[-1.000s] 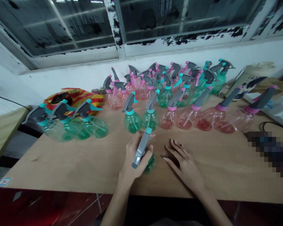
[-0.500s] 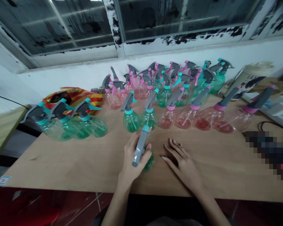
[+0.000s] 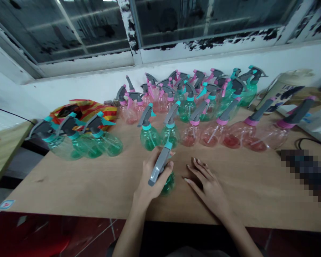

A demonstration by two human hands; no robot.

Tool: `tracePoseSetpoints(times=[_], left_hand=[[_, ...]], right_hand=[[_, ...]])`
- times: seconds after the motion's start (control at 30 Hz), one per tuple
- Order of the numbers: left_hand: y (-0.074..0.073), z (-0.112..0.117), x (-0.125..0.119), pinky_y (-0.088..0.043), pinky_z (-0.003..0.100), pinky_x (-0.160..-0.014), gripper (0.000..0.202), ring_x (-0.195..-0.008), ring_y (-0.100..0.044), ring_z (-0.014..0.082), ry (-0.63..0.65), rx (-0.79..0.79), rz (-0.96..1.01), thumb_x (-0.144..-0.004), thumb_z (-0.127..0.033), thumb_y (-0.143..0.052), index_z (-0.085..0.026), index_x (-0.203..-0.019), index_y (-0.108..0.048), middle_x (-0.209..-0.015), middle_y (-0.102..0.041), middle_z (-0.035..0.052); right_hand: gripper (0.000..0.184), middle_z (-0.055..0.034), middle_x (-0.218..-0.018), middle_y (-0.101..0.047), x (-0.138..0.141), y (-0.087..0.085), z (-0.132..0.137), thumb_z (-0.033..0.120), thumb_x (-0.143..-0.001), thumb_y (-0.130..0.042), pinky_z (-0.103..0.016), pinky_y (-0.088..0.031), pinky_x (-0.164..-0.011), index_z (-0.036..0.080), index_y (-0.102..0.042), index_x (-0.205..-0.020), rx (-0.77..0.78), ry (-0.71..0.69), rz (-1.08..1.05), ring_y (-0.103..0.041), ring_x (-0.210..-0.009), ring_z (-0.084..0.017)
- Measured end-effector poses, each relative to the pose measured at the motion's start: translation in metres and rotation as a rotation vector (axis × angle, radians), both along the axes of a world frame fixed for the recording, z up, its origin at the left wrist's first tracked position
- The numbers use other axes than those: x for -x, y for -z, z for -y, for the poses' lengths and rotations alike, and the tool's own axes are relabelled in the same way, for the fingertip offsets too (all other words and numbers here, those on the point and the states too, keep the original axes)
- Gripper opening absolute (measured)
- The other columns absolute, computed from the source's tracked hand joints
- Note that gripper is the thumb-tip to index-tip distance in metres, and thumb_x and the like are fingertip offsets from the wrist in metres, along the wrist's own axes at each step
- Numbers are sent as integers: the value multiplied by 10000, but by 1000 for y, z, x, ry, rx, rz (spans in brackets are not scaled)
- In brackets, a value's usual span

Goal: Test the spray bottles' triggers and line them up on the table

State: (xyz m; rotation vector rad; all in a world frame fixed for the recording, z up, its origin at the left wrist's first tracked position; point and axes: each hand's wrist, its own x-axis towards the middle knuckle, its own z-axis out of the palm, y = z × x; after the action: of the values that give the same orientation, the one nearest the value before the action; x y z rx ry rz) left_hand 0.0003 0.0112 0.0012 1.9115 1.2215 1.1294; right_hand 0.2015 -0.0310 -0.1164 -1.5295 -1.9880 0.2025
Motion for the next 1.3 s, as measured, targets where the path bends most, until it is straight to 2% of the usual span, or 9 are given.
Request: tracePoseSetpoints(times=[0.13, 0.23, 0.37, 0.6, 1.0, 1.3], left_hand=[[2, 3, 2, -520, 316, -677, 66, -691, -661, 184, -27, 48, 32, -873, -304, -573, -250, -875, -610, -783, -668, 2], [1, 4, 2, -522, 325, -761, 78, -826, -679, 203, -11, -7, 8, -868, -276, -566, -249, -908, -628, -862, -689, 16], [-1, 2, -1, -508, 371, -874, 283, -984, -660, 234, 9, -50, -31, -825, -221, -562, -275, -1090, -643, -1044, -698, 36], [-3, 4, -2, -509, 386, -898, 373, -1007, -654, 232, 6, -45, -11, -805, -175, -550, -284, -1154, -625, -1101, -699, 36], [5, 4, 0, -521, 357, -908, 492, -1034, -665, 218, 8, -4, 3, -808, -134, -541, -305, -1267, -586, -1212, -675, 31], [-3, 4, 0, -530, 349, -904, 387, -1027, -676, 216, -2, -28, -31, -841, -168, -573, -288, -1203, -640, -1128, -714, 30]], right_hand=[[473, -138, -1457, -494, 0, 1, 0, 450, -956, -481, -547, -344, -1134, 154, -579, -1311, -2, -3, -3, -427, -1371, -282], [469, -135, -1455, -496, 0, 1, 0, 449, -955, -483, -547, -337, -1137, 155, -583, -1306, 3, 0, -2, -421, -1375, -282], [463, -142, -1446, -505, -1, 1, 1, 444, -954, -486, -539, -342, -1136, 147, -596, -1291, 0, -4, -9, -431, -1368, -284], [467, -135, -1457, -494, -1, 1, 1, 443, -954, -488, -535, -353, -1129, 152, -580, -1307, -4, 3, 9, -423, -1373, -277], [475, -137, -1458, -493, 0, 1, 1, 447, -951, -492, -534, -341, -1136, 146, -579, -1308, -4, 2, -4, -422, -1374, -276], [476, -140, -1458, -493, -1, 2, 2, 446, -953, -490, -542, -347, -1129, 149, -570, -1316, -5, -1, -11, -419, -1376, -280]])
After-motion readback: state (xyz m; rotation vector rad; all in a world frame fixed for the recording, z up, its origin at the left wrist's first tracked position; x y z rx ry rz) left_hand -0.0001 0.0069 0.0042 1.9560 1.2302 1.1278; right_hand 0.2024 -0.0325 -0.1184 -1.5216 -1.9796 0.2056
